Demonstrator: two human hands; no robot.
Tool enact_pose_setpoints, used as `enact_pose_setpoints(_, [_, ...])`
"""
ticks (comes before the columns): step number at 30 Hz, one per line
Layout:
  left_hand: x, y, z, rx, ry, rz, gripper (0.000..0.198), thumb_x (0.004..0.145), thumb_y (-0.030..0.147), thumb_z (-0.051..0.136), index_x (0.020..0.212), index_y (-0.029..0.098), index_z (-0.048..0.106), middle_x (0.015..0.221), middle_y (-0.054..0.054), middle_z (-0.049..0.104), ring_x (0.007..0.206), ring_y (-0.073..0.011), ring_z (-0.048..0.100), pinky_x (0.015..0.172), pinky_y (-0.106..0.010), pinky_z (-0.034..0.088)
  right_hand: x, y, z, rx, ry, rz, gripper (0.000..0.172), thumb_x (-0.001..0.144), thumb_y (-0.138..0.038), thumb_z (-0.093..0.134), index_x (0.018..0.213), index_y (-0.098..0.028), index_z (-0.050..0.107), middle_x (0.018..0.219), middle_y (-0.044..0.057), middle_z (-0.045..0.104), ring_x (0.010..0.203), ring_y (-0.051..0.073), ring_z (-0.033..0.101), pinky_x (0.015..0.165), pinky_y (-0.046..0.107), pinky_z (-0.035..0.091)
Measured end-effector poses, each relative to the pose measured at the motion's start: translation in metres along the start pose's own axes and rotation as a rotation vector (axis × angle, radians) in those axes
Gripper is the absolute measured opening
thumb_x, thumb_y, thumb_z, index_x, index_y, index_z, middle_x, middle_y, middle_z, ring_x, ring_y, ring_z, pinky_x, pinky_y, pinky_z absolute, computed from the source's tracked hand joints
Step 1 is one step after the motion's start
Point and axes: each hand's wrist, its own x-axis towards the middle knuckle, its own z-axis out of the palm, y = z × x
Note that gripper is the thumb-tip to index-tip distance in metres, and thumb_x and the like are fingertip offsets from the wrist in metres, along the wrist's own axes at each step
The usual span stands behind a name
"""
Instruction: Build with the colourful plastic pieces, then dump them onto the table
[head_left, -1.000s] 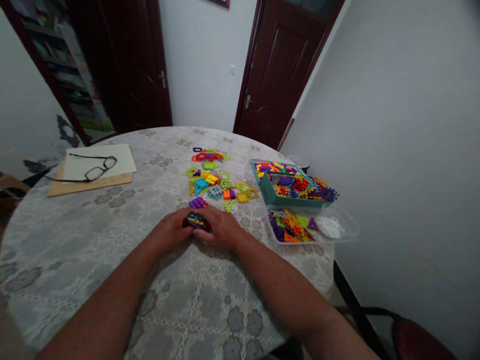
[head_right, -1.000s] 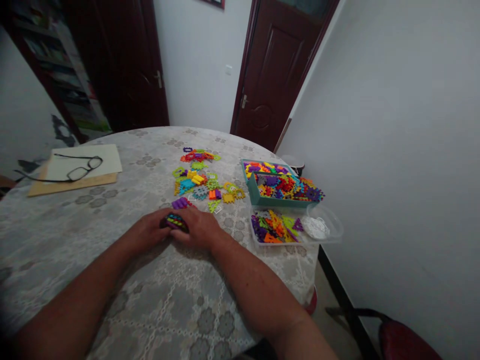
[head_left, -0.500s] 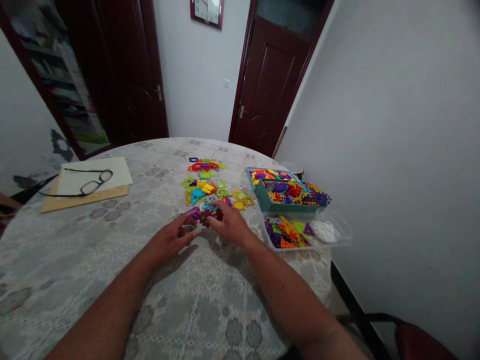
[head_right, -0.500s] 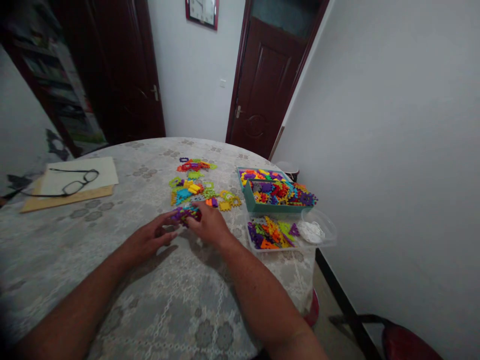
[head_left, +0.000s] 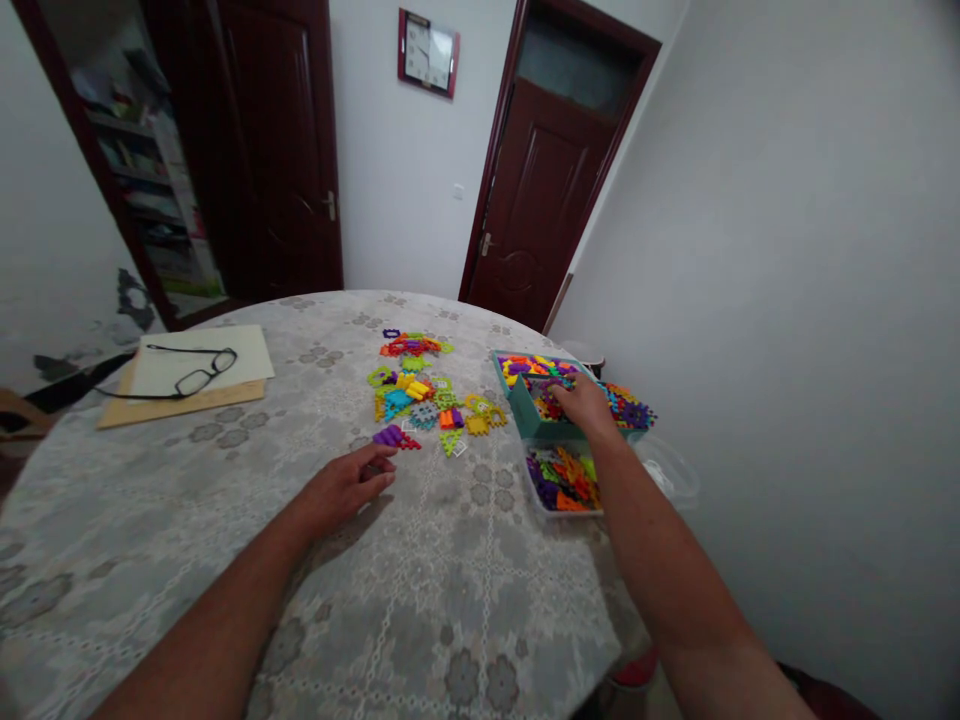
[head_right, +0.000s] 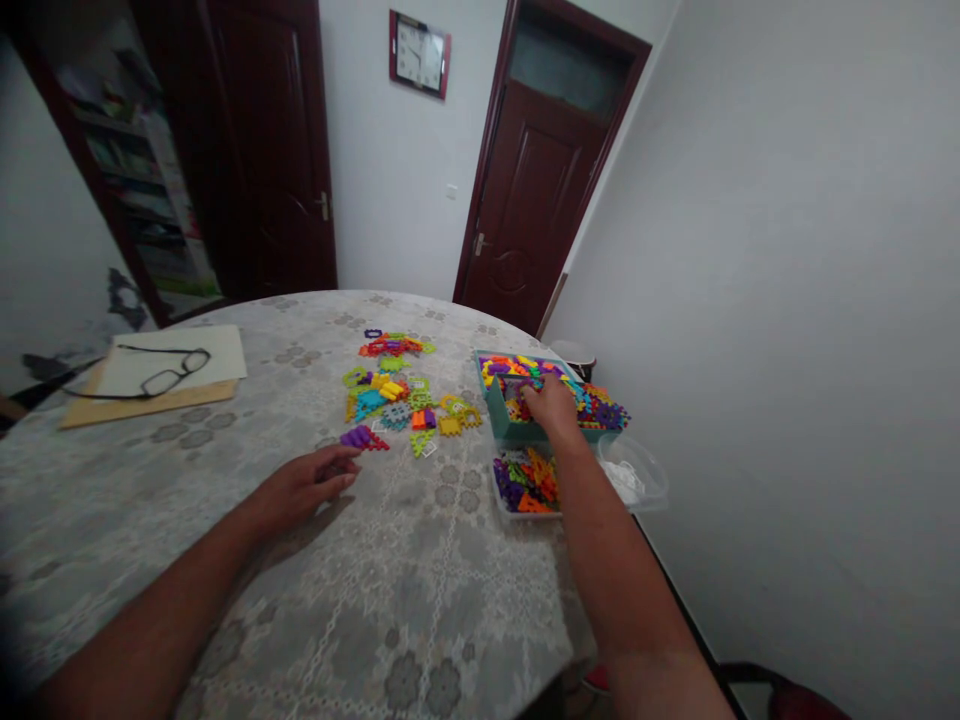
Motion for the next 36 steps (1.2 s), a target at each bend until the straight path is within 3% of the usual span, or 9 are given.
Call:
enact_pose_setpoints(6, [-0.002, -0.002, 0.000, 0.038, -0.004, 0.029, 0.051, 0.088, 0.055, 0.069, 0.125, 0.020, 0.073, 0.105, -0.013, 0.079, 0.086, -0.0264, 0.074, 0.076, -0.039, 0.061, -0.007, 0.012, 0.009, 0.095, 0.162, -0.097, 0.044, 0.095, -0.031, 0.055, 0.130, -0.009, 0.071, 0.129, 0.020, 0.073, 0.124, 0.030, 0.065, 0.112, 0.041, 0.046])
enact_pose_setpoints(10, [-0.001, -0.004, 0.000, 0.052, 0.000, 0.025, 0.049, 0.088, 0.053, 0.069, 0.126, 0.021, 0.073, 0.103, -0.012, 0.080, 0.084, -0.0257, 0.074, 0.073, -0.037, 0.061, -0.030, 0.001, 0.013, 0.236, 0.272, -0.228, 0.037, 0.095, -0.023, 0.047, 0.117, -0.012, 0.074, 0.118, 0.019, 0.074, 0.119, 0.030, 0.065, 0.112, 0.045, 0.046])
enact_pose_setpoints(13, [0.000, -0.004, 0.001, 0.077, 0.000, 0.037, 0.047, 0.089, 0.052, 0.069, 0.125, 0.021, 0.074, 0.104, -0.012, 0.080, 0.085, -0.0257, 0.075, 0.078, -0.038, 0.061, -0.068, -0.025, 0.030, 0.366, 0.170, -0.405, 0.032, 0.095, -0.019, 0.047, 0.111, -0.017, 0.075, 0.111, 0.014, 0.074, 0.109, 0.027, 0.068, 0.105, 0.041, 0.050])
enact_pose_setpoints(17, [-0.001, 0.000, 0.001, 0.190, 0.038, 0.055, 0.048, 0.092, 0.056, 0.065, 0.122, 0.020, 0.076, 0.095, -0.010, 0.080, 0.081, -0.0254, 0.074, 0.078, -0.038, 0.060, -0.142, -0.067, 0.069, 0.460, -0.126, -0.687, 0.030, 0.093, -0.012, 0.052, 0.113, -0.021, 0.071, 0.110, 0.010, 0.073, 0.107, 0.022, 0.067, 0.098, 0.035, 0.054])
enact_pose_setpoints(21, [-0.003, 0.004, -0.003, 0.289, 0.126, 0.075, 0.046, 0.093, 0.060, 0.063, 0.111, 0.021, 0.079, 0.091, -0.007, 0.081, 0.078, -0.0248, 0.074, 0.076, -0.035, 0.058, -0.199, -0.091, 0.097, 0.351, -0.315, -0.903, 0.025, 0.093, -0.017, 0.061, 0.117, -0.021, 0.069, 0.124, 0.010, 0.069, 0.115, 0.022, 0.062, 0.102, 0.035, 0.051])
enact_pose_setpoints(24, [-0.004, 0.005, -0.008, 0.367, 0.223, 0.080, 0.042, 0.092, 0.060, 0.064, 0.102, 0.022, 0.080, 0.090, -0.007, 0.081, 0.077, -0.0244, 0.074, 0.075, -0.034, 0.058, -0.211, -0.096, 0.097, 0.255, -0.373, -0.977, 0.019, 0.091, -0.022, 0.066, 0.111, -0.021, 0.068, 0.121, 0.008, 0.069, 0.111, 0.023, 0.059, 0.100, 0.037, 0.049])
enact_pose_setpoints(36, [-0.010, 0.011, -0.009, 0.503, 0.398, 0.025, 0.042, 0.094, 0.060, 0.061, 0.091, 0.022, 0.076, 0.079, -0.003, 0.078, 0.071, -0.0196, 0.069, 0.072, -0.027, 0.054, -0.212, -0.099, 0.093, 0.243, -0.378, -0.923, 0.015, 0.092, -0.021, 0.064, 0.106, -0.021, 0.064, 0.112, 0.009, 0.063, 0.107, 0.026, 0.053, 0.097, 0.040, 0.049])
